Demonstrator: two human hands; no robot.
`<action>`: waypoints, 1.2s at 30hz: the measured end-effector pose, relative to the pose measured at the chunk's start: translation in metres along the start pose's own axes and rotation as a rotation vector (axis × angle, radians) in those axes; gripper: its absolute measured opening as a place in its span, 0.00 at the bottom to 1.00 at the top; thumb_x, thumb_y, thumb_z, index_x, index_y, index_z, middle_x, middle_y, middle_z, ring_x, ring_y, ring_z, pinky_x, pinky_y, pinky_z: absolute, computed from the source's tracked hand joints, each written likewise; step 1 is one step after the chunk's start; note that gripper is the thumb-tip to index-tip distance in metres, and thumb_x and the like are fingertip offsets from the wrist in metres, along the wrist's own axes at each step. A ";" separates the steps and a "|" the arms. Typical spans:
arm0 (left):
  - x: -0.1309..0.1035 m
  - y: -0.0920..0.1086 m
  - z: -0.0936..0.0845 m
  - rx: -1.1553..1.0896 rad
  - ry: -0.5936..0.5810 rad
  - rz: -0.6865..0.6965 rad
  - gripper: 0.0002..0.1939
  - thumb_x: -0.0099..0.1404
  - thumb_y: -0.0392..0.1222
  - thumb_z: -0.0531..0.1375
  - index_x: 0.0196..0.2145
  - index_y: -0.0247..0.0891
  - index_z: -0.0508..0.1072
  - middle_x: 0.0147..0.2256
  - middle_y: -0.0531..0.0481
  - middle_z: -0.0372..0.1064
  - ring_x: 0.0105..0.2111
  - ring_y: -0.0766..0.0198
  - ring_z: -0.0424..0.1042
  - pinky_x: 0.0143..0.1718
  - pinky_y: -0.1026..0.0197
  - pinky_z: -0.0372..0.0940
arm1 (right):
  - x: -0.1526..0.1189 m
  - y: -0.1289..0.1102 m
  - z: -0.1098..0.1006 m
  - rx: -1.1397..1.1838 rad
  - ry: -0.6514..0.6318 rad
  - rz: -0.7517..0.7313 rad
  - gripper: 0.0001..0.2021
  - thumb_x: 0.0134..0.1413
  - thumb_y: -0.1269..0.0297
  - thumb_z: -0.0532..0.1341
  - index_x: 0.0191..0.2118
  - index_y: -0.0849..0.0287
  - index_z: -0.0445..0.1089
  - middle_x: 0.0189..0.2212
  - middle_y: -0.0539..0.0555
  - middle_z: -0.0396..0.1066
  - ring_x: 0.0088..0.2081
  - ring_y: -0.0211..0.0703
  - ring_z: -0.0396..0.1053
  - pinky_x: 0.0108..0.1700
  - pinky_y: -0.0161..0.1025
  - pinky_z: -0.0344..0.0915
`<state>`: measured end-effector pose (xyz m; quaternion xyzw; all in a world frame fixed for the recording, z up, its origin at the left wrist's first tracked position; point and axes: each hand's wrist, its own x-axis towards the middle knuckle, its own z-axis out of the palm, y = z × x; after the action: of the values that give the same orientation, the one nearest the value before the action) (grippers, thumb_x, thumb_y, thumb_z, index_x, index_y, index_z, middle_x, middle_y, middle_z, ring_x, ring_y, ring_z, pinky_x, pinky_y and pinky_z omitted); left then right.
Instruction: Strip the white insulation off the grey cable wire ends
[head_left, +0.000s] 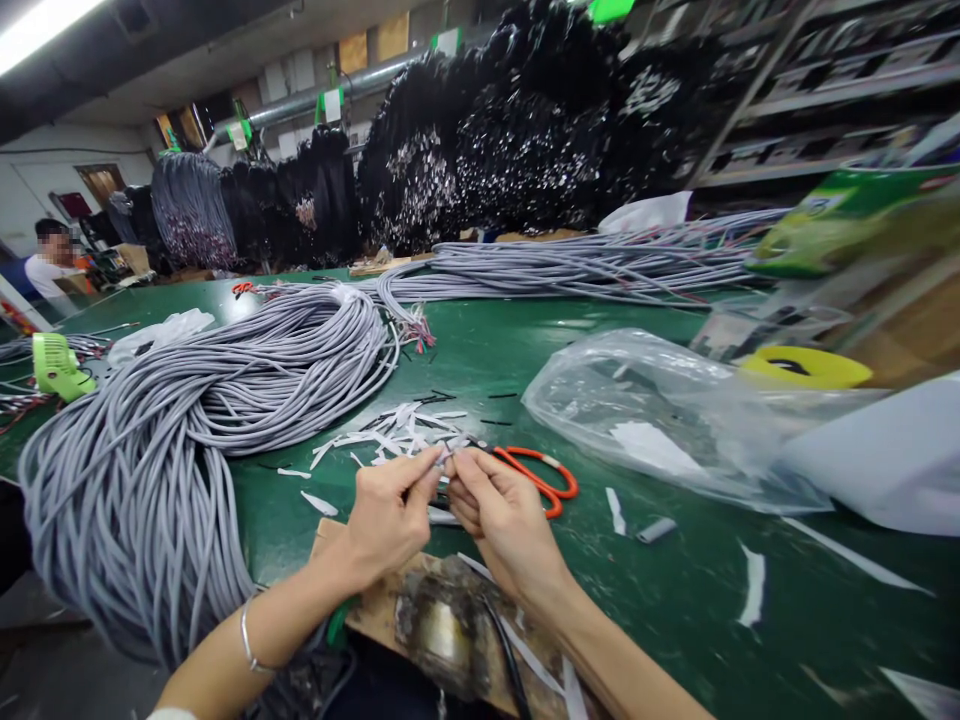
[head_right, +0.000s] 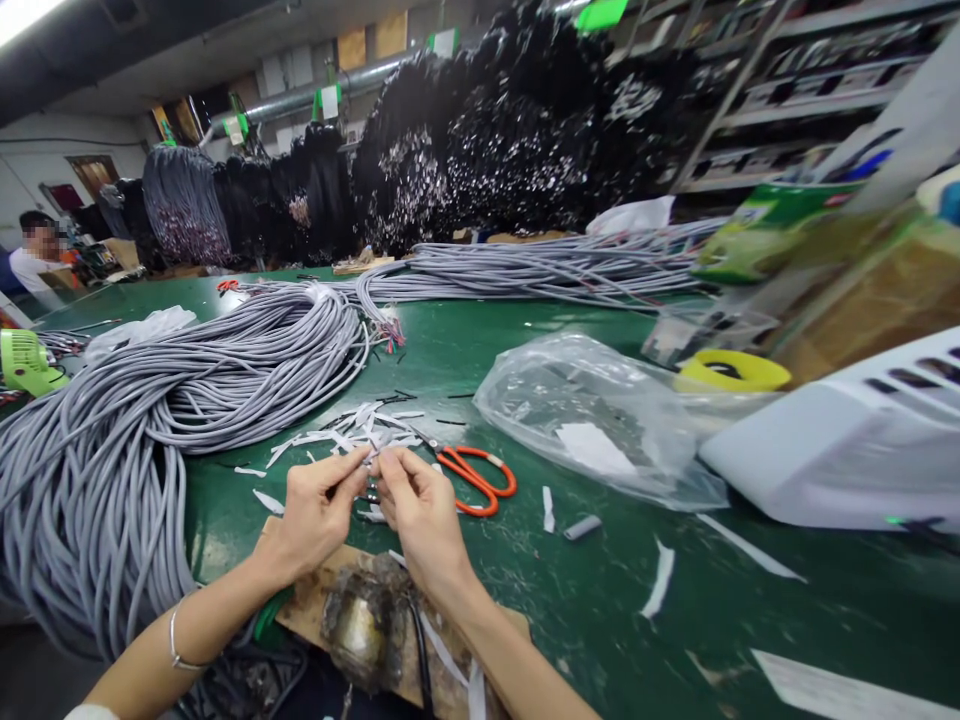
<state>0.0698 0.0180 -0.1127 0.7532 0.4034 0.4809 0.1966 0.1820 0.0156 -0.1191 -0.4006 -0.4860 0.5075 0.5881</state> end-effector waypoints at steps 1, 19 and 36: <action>-0.001 0.000 0.000 0.118 -0.007 0.089 0.16 0.63 0.35 0.48 0.42 0.28 0.72 0.28 0.42 0.72 0.25 0.65 0.68 0.26 0.64 0.64 | 0.000 -0.001 -0.001 -0.095 0.041 -0.063 0.16 0.50 0.50 0.53 0.21 0.57 0.57 0.13 0.42 0.46 0.13 0.30 0.43 0.14 0.30 0.44; 0.010 -0.005 -0.009 -0.025 0.115 -0.287 0.15 0.60 0.40 0.51 0.25 0.31 0.74 0.20 0.50 0.67 0.20 0.69 0.61 0.20 0.68 0.55 | -0.004 -0.005 0.000 -0.824 0.093 -0.524 0.14 0.56 0.63 0.49 0.24 0.59 0.65 0.11 0.45 0.59 0.12 0.33 0.56 0.17 0.30 0.52; 0.005 0.003 -0.004 0.086 0.060 -0.163 0.14 0.62 0.39 0.51 0.30 0.31 0.75 0.21 0.48 0.70 0.18 0.69 0.63 0.20 0.68 0.59 | -0.006 -0.003 0.004 -0.859 0.178 -0.510 0.13 0.56 0.64 0.49 0.23 0.58 0.62 0.11 0.45 0.57 0.12 0.32 0.54 0.17 0.30 0.51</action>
<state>0.0685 0.0195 -0.1061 0.7109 0.4891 0.4682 0.1904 0.1791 0.0096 -0.1168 -0.5164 -0.6813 0.0660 0.5145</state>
